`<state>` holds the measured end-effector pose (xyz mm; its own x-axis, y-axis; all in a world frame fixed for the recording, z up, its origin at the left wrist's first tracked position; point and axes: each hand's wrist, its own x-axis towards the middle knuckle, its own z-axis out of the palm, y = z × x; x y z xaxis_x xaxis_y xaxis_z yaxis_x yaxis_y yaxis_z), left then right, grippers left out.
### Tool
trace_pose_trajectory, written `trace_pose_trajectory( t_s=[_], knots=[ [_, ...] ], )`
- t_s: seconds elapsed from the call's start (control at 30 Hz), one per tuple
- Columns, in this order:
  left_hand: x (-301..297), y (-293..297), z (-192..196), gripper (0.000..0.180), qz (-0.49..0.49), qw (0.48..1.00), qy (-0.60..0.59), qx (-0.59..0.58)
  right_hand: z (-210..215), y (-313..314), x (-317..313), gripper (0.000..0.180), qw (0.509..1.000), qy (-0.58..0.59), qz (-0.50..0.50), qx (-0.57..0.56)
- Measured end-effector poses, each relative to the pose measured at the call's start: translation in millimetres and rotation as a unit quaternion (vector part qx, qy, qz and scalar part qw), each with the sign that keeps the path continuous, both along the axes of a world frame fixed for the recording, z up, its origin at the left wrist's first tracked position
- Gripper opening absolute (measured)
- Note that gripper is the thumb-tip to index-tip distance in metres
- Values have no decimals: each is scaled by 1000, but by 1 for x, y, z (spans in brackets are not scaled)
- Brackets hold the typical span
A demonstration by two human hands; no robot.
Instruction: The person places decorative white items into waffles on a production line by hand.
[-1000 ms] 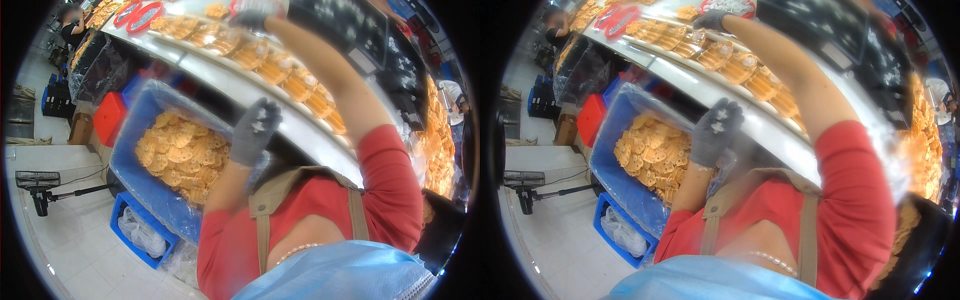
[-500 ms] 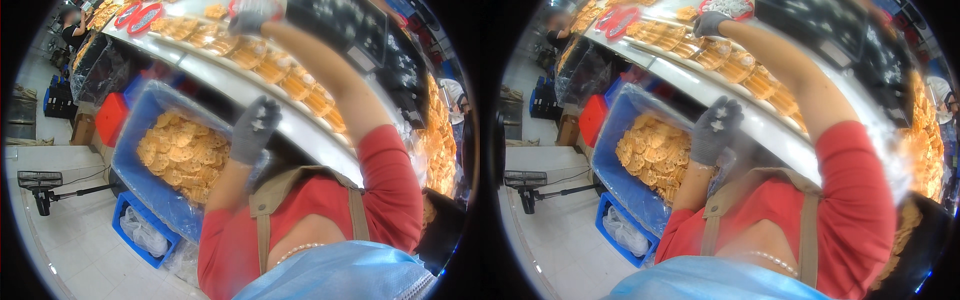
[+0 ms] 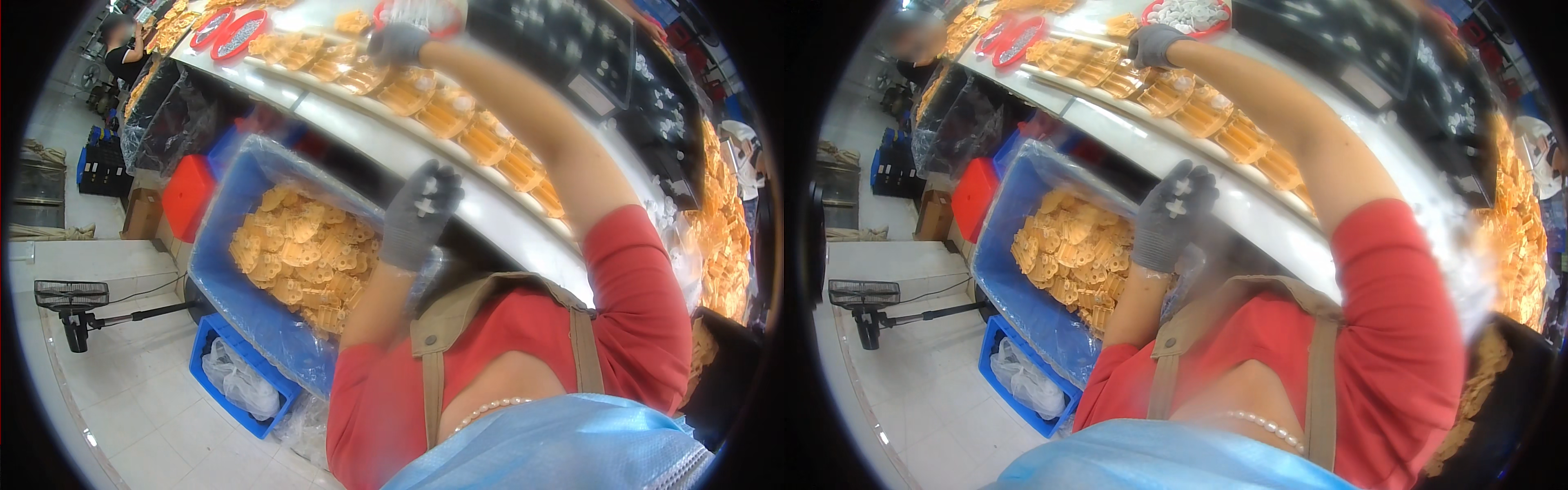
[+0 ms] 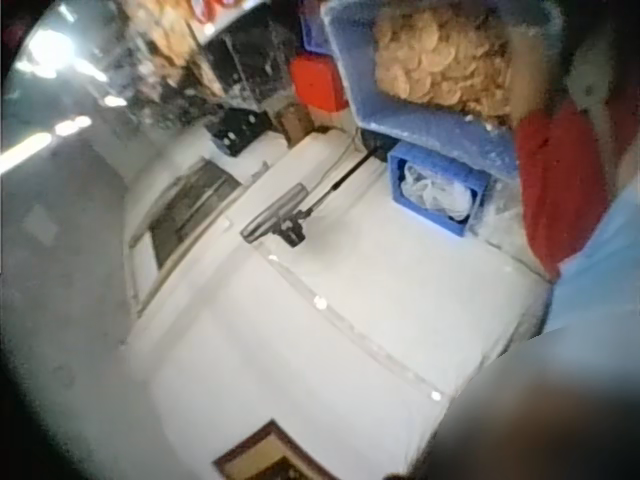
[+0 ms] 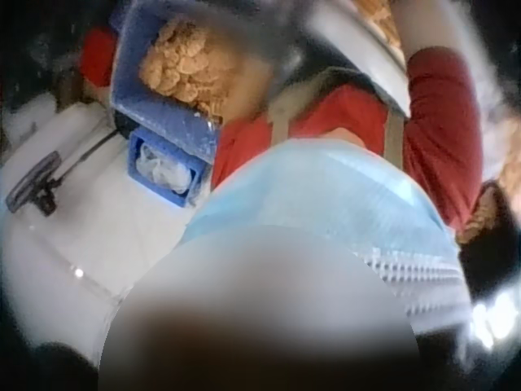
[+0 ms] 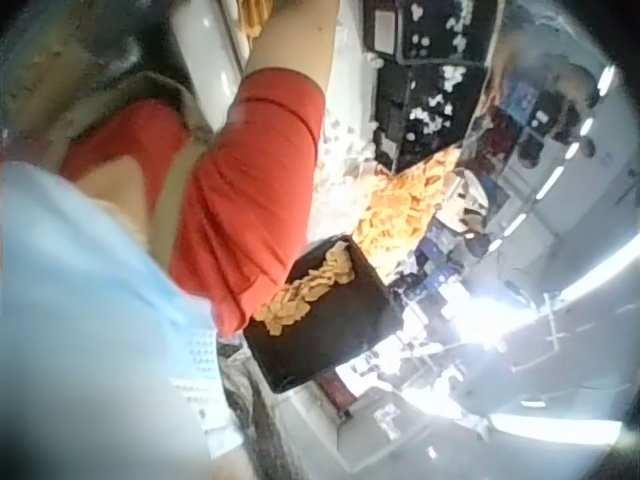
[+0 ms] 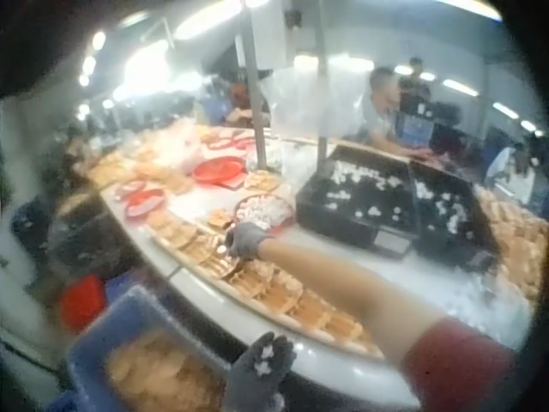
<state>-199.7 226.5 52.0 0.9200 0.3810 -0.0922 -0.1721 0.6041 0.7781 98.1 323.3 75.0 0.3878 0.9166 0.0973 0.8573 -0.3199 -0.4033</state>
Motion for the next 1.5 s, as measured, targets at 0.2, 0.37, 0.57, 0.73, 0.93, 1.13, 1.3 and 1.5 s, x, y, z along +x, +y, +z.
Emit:
trace_pose_trajectory(
  t_s=[0.2, 0.37, 0.57, 0.73, 0.93, 1.13, 1.3, 1.5],
  knots=[
    [-2, 0, 0, 43, 6, 1000, -9, 10, 12, 8, -12, 19, 997, -77, 1, -24],
    [-2, 4, 4, 43, 7, 1000, 2, -14, 7, 18, -11, 22, 997, -74, -28, -25],
    [-3, 5, 3, 43, 14, 1000, 8, 27, 12, 21, -13, 24, 996, -66, -20, -47],
    [-2, 3, 2, 43, 9, 999, -5, 38, 5, 28, -9, 25, 990, -120, -18, -74],
    [-4, 2, 0, 40, 21, 999, 0, 34, 16, 14, -26, 32, 993, -71, -36, -90],
    [15, 18, 12, 55, -6, 916, -100, -388, 64, -65, -55, 28, 994, 44, 5, 96],
    [21, 13, 7, 54, 54, 901, -52, -428, 42, -146, -112, 22, 979, 137, 149, 24],
    [35, -38, 12, 51, -17, 948, -16, -317, 37, -242, -138, 31, 978, 19, 197, 64]
  ],
)
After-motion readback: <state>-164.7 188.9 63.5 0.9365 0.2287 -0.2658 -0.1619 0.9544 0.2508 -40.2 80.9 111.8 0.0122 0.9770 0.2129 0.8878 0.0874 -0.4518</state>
